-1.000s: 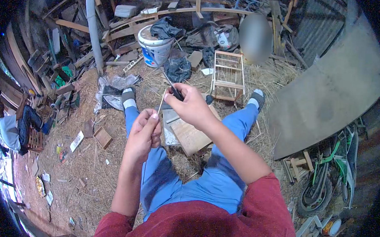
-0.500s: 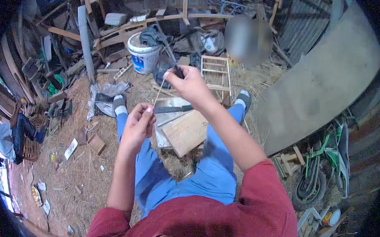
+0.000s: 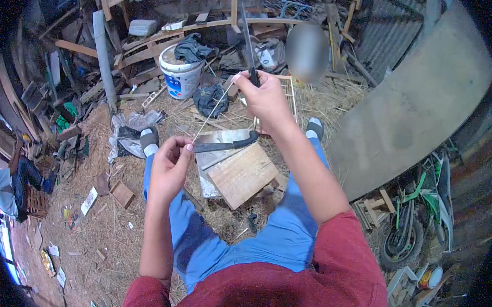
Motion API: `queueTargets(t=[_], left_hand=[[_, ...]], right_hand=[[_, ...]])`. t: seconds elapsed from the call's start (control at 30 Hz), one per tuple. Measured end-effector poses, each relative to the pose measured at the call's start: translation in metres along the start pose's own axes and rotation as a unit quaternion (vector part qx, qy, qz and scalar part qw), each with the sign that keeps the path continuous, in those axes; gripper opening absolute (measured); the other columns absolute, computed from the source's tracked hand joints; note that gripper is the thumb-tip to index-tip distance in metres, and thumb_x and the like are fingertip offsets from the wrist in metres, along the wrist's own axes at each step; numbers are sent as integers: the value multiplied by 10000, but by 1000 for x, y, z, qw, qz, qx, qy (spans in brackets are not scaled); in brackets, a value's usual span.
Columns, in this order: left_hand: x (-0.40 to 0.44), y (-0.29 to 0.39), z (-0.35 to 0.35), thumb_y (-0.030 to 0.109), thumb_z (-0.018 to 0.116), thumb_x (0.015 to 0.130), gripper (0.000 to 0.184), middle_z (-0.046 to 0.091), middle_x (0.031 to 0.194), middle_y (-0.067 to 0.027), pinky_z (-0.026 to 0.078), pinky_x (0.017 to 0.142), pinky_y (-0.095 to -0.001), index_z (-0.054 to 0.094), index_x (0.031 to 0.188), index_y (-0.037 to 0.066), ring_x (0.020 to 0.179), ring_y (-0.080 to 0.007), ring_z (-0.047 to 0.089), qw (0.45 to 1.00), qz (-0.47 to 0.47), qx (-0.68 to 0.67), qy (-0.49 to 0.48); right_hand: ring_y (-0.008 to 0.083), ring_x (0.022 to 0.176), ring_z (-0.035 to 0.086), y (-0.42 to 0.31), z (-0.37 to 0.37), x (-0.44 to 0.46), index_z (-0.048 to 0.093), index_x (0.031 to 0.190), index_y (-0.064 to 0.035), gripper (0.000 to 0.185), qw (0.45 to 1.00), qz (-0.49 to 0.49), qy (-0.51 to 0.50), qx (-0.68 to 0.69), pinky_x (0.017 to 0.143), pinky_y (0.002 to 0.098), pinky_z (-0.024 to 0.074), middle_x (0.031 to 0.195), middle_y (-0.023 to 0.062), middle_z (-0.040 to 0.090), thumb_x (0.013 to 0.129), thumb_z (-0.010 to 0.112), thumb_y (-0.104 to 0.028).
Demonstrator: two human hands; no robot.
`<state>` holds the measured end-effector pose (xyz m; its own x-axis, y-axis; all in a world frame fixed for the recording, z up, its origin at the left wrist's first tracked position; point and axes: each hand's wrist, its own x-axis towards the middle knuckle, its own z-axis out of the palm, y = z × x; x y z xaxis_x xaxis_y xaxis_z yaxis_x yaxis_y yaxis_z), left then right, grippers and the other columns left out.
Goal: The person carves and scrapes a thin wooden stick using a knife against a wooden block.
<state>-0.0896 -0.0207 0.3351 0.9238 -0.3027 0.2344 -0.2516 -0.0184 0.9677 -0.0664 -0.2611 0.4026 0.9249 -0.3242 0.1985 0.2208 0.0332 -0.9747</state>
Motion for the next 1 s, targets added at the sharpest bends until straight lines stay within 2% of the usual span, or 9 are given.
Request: queueTargets(t=[0.07, 0.3, 0.57, 0.6, 0.63, 0.73, 0.87, 0.9, 1.0], left_hand=[[6, -1, -6, 71, 615, 998, 95, 576, 819, 19, 380, 607, -225, 621, 1053, -7, 711, -36, 469, 999, 6, 46, 7], [17, 11, -7, 64, 635, 977, 79, 625, 798, -12, 421, 604, -241, 644, 993, -13, 695, -57, 522, 989, 45, 137, 36], [12, 25, 19, 67, 638, 980, 84, 658, 851, -12, 459, 696, -233, 643, 1004, -13, 778, -63, 579, 976, 45, 210, 22], [12, 23, 24, 67, 649, 966, 72, 637, 794, -5, 403, 606, -230, 650, 989, -1, 694, -47, 514, 976, 70, 206, 34], [11, 22, 27, 68, 660, 953, 61, 616, 737, 2, 347, 515, -227, 656, 974, 11, 610, -32, 449, 974, 93, 202, 46], [8, 39, 22, 69, 664, 954, 60, 615, 744, 20, 337, 519, -216, 661, 980, 15, 606, -23, 441, 972, 81, 218, 13], [19, 38, -15, 51, 667, 959, 51, 592, 758, 50, 385, 602, -194, 664, 979, 4, 666, -15, 478, 986, 42, 158, -16], [21, 41, -20, 83, 661, 977, 85, 649, 836, 9, 460, 696, -221, 672, 1000, 3, 760, -59, 579, 986, 24, 161, -14], [20, 43, -19, 115, 651, 988, 110, 641, 828, 9, 452, 677, -220, 667, 1023, 12, 765, -64, 582, 991, 36, 130, -4]], right_hand=[[11, 471, 381, 2, -13, 4, 678, 914, -83, 160, 1000, 2, 10, 18, 423, 237, 254, 627, -94, 500, 939, 723, -234], [14, 417, 342, 4, -47, -1, 665, 948, -103, 136, 998, -4, 47, 48, 398, 241, 209, 564, -113, 446, 935, 728, -224], [4, 521, 361, 42, -26, -47, 673, 883, -92, 186, 997, 29, 30, 60, 464, 233, 247, 671, -110, 519, 952, 735, -254], [0, 537, 377, 47, -23, -51, 674, 888, -94, 179, 996, 35, 21, 83, 475, 225, 253, 673, -112, 515, 955, 734, -250], [4, 418, 315, 51, -19, -53, 604, 949, -85, 157, 994, 35, 10, 108, 389, 234, 206, 572, -113, 406, 995, 680, -214], [2, 412, 307, 50, -16, -60, 594, 937, -86, 144, 985, 33, 33, 165, 386, 227, 202, 570, -108, 398, 1001, 669, -192], [4, 403, 298, 39, -30, -61, 574, 910, -80, 169, 973, 27, 80, 215, 382, 225, 201, 574, -98, 402, 1007, 659, -188], [5, 401, 297, 40, -33, -60, 570, 904, -77, 177, 969, 27, 82, 230, 381, 225, 201, 574, -96, 405, 1010, 655, -189], [5, 401, 319, 37, -38, -63, 589, 915, -91, 168, 959, 27, 86, 270, 382, 233, 218, 574, -97, 421, 981, 699, -200]])
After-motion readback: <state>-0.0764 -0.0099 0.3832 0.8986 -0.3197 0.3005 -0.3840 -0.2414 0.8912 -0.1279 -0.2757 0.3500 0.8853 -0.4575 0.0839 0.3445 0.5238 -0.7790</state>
